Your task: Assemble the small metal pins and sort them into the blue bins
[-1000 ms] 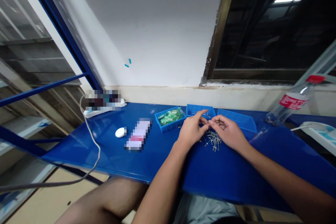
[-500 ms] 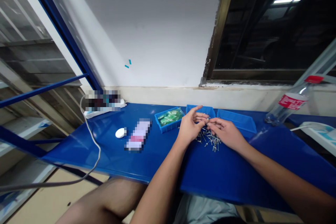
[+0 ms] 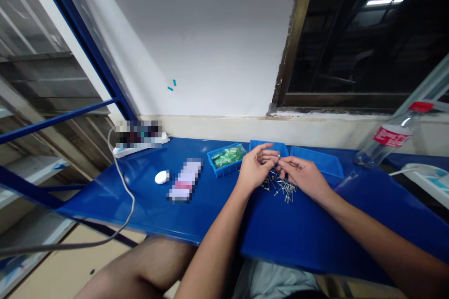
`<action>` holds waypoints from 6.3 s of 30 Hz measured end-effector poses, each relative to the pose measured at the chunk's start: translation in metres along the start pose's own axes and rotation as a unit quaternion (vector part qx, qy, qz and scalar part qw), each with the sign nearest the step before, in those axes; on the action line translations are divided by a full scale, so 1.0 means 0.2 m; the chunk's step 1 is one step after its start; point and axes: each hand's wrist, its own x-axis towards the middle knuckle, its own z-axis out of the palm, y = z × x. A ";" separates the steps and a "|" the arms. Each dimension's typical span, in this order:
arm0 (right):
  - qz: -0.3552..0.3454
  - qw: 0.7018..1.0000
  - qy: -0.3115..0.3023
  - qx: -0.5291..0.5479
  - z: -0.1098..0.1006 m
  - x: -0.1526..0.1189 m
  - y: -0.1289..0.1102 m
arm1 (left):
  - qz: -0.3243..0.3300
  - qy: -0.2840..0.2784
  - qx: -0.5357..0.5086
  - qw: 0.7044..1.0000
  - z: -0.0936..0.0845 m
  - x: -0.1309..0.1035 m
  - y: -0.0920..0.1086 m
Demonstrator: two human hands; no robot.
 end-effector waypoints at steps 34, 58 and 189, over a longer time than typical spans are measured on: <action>-0.048 0.997 0.063 0.016 -0.03 0.02 0.01 | 0.063 -0.181 0.535 0.823 -0.03 -0.05 0.01; -0.074 0.991 0.064 -0.090 -0.01 0.00 0.04 | 0.073 -0.040 0.249 0.965 -0.01 -0.02 -0.03; -0.137 0.987 0.077 0.028 -0.01 0.00 0.03 | 0.062 -0.005 0.199 0.978 0.02 -0.04 0.07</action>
